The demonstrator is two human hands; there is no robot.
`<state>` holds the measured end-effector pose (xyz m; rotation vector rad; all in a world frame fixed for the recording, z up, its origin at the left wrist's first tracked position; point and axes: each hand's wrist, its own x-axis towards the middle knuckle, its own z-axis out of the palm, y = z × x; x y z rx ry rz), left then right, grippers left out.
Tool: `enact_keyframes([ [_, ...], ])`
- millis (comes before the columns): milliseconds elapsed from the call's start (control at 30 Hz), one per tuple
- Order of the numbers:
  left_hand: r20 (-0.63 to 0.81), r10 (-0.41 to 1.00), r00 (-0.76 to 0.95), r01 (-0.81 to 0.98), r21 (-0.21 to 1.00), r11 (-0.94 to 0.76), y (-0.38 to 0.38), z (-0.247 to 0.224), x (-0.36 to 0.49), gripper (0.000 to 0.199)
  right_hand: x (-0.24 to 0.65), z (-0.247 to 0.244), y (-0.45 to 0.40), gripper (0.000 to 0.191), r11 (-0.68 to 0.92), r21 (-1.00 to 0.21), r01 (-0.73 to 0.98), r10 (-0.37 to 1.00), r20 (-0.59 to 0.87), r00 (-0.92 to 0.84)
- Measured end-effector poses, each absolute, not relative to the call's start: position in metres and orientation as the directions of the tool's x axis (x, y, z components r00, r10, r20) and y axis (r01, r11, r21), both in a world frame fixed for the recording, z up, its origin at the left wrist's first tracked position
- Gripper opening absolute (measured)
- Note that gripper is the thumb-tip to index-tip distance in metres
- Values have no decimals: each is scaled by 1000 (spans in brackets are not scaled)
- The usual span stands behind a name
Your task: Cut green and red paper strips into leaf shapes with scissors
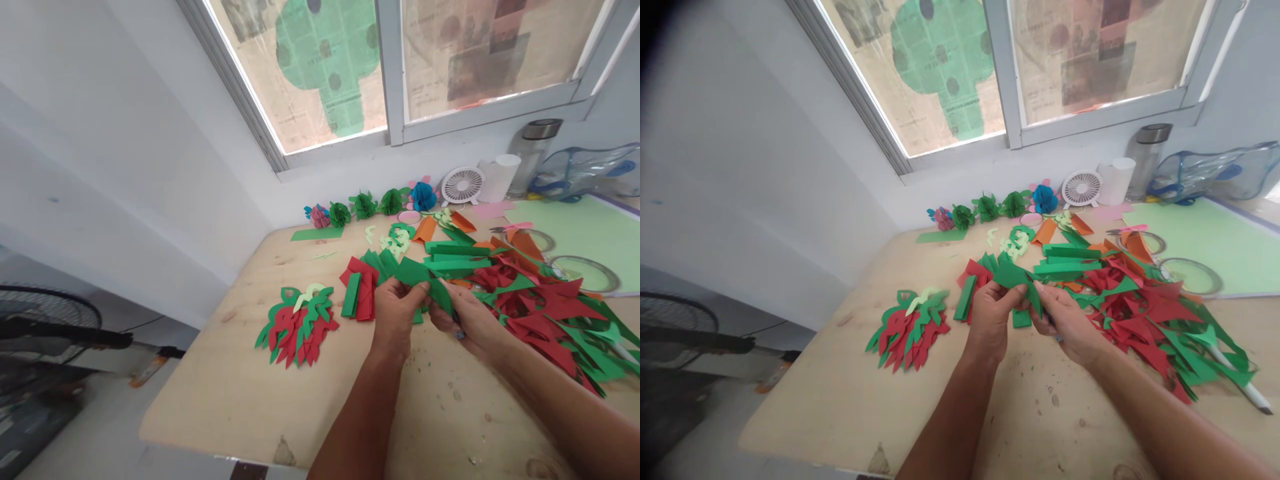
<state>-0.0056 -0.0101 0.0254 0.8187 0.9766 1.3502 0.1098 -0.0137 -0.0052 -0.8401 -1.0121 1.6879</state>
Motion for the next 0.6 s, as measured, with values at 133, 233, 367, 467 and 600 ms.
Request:
enact_keyframes([
  [133,-84,996,-6,-403,912,74,-10,26,-8,14,111,-7,-14,42,-213,-895,-391,938,-76,-338],
  [233,-79,997,12,-403,912,77,-9,27,-8,13,112,-8,-14,40,-221,-888,-403,936,-76,-345],
  [367,-54,998,40,-390,919,65,-9,28,-9,14,111,-6,-15,41,-237,-878,-416,930,-82,-357],
  [467,-52,998,43,-380,923,65,-9,29,-9,15,110,-5,-15,41,-244,-877,-415,930,-91,-356],
  [600,-43,998,48,-377,924,58,-11,31,-10,15,111,-6,-15,40,-236,-879,-414,931,-81,-356],
])
